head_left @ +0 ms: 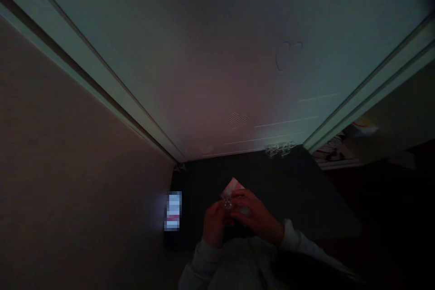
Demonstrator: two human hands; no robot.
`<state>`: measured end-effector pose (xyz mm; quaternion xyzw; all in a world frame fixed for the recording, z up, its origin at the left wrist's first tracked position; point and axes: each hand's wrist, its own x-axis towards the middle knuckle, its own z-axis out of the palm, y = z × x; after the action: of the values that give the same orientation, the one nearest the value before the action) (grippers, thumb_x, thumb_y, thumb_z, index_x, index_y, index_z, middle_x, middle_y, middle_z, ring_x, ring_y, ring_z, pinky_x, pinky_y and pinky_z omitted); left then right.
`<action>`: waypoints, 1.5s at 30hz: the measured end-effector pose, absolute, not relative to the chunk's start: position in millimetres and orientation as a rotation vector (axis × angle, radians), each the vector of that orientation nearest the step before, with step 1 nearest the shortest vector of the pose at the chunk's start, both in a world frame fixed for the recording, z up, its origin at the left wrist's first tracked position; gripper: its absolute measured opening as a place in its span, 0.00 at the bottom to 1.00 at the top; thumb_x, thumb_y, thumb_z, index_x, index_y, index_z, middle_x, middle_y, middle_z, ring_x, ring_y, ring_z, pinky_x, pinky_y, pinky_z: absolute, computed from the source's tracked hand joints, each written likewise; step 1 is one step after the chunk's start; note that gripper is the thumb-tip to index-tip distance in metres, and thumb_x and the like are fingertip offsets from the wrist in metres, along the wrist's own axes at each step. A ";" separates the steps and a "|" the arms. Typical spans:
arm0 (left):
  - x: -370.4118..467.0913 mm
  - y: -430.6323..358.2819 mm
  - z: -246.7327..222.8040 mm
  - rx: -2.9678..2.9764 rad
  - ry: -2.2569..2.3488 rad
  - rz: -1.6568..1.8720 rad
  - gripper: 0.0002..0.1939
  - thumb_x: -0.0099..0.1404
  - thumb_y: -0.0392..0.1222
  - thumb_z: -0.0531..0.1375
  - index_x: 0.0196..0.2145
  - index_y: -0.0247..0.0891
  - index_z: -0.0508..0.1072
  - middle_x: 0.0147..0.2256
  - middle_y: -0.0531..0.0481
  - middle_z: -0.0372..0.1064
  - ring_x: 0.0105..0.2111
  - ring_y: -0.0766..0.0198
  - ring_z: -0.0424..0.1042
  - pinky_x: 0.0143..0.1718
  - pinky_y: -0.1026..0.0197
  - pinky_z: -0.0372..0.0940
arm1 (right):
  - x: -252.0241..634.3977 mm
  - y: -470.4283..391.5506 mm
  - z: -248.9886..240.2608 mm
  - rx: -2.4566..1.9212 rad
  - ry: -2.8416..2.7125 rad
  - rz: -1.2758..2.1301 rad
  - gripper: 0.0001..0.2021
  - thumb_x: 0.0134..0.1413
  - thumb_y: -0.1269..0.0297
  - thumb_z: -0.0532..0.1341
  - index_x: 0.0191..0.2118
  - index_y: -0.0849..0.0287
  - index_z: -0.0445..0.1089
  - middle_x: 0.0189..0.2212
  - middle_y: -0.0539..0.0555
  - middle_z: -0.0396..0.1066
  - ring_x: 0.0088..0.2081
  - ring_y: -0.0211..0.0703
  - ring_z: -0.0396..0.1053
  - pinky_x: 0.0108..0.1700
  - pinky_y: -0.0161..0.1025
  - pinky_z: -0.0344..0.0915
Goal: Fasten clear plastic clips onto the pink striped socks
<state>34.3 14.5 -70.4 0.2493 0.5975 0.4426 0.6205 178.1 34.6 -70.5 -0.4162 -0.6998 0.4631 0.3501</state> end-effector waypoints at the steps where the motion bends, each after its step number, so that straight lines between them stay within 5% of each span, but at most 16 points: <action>1: 35.9 13.2 -72.3 0.578 1.376 1.003 0.14 0.49 0.48 0.63 0.26 0.32 0.75 0.21 0.50 0.71 0.18 0.68 0.65 0.16 0.67 0.58 | 178.3 34.9 -70.0 -1.091 -1.811 1.201 0.10 0.49 0.63 0.63 0.40 0.54 0.73 0.42 0.57 0.69 0.47 0.49 0.64 0.50 0.48 0.62; 9: 36.5 15.7 -112.2 0.665 1.485 0.986 0.10 0.48 0.44 0.64 0.23 0.35 0.70 0.18 0.57 0.65 0.18 0.69 0.65 0.20 0.67 0.60 | 180.0 32.9 -95.2 -1.145 -1.756 1.185 0.05 0.48 0.64 0.63 0.34 0.53 0.74 0.35 0.54 0.71 0.40 0.48 0.67 0.45 0.47 0.62; 13: 29.6 19.6 -148.9 0.756 1.598 0.910 0.13 0.60 0.48 0.58 0.29 0.33 0.69 0.20 0.56 0.65 0.21 0.69 0.66 0.23 0.66 0.62 | 187.1 37.8 -123.9 -1.273 -1.668 1.175 0.05 0.50 0.62 0.61 0.32 0.56 0.73 0.32 0.53 0.72 0.37 0.46 0.68 0.43 0.43 0.64; 20: -11.4 12.7 -214.8 1.025 1.860 0.416 0.13 0.65 0.43 0.56 0.44 0.34 0.68 0.43 0.46 0.69 0.39 0.59 0.71 0.40 0.52 0.67 | 249.2 65.5 -205.7 -1.758 -1.303 1.034 0.08 0.54 0.63 0.60 0.37 0.63 0.69 0.35 0.53 0.71 0.38 0.44 0.69 0.42 0.46 0.66; 22: -23.9 6.5 -226.8 1.160 1.934 0.284 0.16 0.64 0.40 0.56 0.49 0.35 0.66 0.51 0.43 0.64 0.50 0.53 0.64 0.50 0.45 0.60 | 275.5 70.3 -225.1 -1.891 -1.183 1.003 0.09 0.57 0.63 0.58 0.41 0.63 0.67 0.40 0.53 0.70 0.39 0.43 0.70 0.41 0.46 0.67; 25: -35.4 -5.5 -238.0 1.348 2.013 0.085 0.26 0.60 0.37 0.57 0.56 0.35 0.60 0.60 0.38 0.52 0.61 0.53 0.48 0.59 0.50 0.46 | 310.9 72.9 -244.6 -2.052 -1.030 0.968 0.11 0.58 0.63 0.57 0.45 0.61 0.66 0.43 0.55 0.68 0.40 0.43 0.69 0.41 0.46 0.68; 31: -37.5 -19.8 -251.8 1.596 2.064 -0.273 0.35 0.57 0.44 0.56 0.61 0.34 0.51 0.64 0.38 0.38 0.63 0.47 0.37 0.58 0.44 0.39 | 353.2 92.8 -259.9 -2.229 -0.902 0.940 0.13 0.58 0.64 0.57 0.48 0.61 0.65 0.46 0.56 0.67 0.43 0.45 0.69 0.42 0.47 0.68; 45: -53.9 -15.4 -270.8 1.744 2.034 -0.622 0.38 0.55 0.44 0.57 0.61 0.32 0.53 0.63 0.37 0.43 0.62 0.48 0.45 0.58 0.52 0.48 | 411.0 197.8 -264.3 -2.307 -0.934 0.857 0.13 0.58 0.63 0.57 0.48 0.60 0.64 0.47 0.56 0.67 0.43 0.45 0.68 0.43 0.48 0.68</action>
<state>-53.9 -15.4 -270.8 0.6218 0.7255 -0.2220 0.1943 411.0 197.8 -264.3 -0.8482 -0.3435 0.3150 0.2518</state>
